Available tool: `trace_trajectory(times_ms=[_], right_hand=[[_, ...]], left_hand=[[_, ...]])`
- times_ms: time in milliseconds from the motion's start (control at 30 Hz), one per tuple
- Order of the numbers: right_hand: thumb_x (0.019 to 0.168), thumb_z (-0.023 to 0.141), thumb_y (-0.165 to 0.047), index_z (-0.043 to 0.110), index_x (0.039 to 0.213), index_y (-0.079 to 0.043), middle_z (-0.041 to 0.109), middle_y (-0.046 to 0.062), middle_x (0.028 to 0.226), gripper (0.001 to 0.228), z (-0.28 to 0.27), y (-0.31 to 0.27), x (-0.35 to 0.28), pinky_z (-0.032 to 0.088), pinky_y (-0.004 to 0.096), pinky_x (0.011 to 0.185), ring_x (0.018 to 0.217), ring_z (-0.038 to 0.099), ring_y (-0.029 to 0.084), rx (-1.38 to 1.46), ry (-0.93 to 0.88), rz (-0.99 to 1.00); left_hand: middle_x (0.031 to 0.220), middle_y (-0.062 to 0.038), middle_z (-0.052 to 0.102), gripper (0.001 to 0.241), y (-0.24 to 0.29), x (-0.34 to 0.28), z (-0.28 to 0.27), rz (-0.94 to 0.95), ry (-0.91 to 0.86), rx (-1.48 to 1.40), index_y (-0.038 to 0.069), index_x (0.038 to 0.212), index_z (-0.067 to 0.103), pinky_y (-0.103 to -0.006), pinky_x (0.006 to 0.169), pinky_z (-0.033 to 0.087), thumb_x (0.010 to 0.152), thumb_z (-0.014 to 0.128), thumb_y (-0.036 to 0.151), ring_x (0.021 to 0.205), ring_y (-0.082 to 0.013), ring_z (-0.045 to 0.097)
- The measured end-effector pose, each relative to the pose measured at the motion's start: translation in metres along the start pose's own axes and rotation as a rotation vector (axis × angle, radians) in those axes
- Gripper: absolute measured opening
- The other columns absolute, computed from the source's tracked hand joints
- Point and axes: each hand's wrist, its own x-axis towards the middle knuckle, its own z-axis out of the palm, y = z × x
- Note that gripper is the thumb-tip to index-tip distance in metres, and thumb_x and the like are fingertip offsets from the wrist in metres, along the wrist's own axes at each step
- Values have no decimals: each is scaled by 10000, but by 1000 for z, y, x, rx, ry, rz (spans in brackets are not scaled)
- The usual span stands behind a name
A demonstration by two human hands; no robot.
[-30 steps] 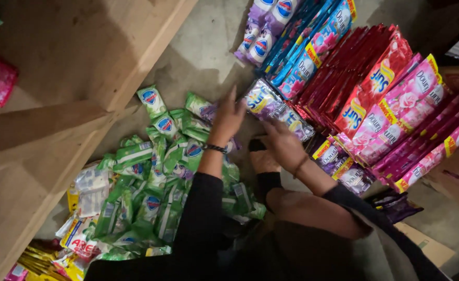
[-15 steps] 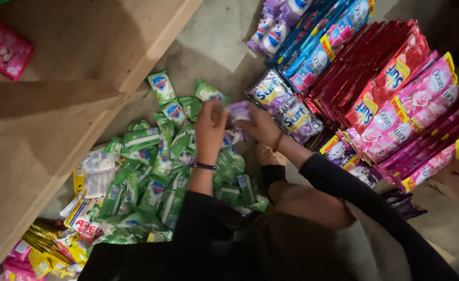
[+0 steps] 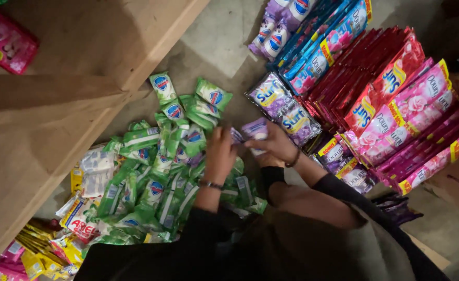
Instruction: Sorting and organizing small laundry detergent and soap packets on the floor of a grocery store aisle or stock area.
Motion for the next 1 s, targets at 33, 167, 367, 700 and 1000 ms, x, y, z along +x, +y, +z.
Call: trace_trajectory(times_ms=[33,167,367,700,1000], right_hand=[[763,907,-177,680,1181,-24,716,21,981,500,10,-10,-1,546,301,784,870,624,102,2,1,2],[763,892,-153,685,1088,-27,760,18,970,406,33,-37,-1,564,270,772,862,687,86,321,-210,6],[818,879,-97,734,1052,-28,747,24,897,284,-13,-135,-5,553,256,705,789,657,61,31,-138,-146],[898,867,47,684,1161,-24,764,48,1106,328,-120,-211,40,623,317,922,984,745,130,183,209,-532],[921,820,92,690,1139,1,748,36,1042,269,-131,-247,34,620,335,888,941,744,155,328,255,-601]], left_hand=[[1309,-227,553,660,7,-7,-8,0,-4,1,47,1414,493,-511,926,467,798,726,83,1108,-429,574],[1278,-203,556,907,30,-26,-45,26,123,-128,73,1593,365,-472,981,489,782,769,47,1123,-410,598],[1300,-184,654,755,45,15,-91,150,39,-477,39,1426,497,-404,977,540,796,885,185,1145,-311,669],[1042,-5,747,458,27,110,-75,84,-412,-666,35,1196,691,-272,800,572,808,859,214,908,-85,683],[1004,-26,708,341,34,38,-128,-92,-310,-852,28,1225,665,-283,756,547,920,780,131,873,-99,656]])
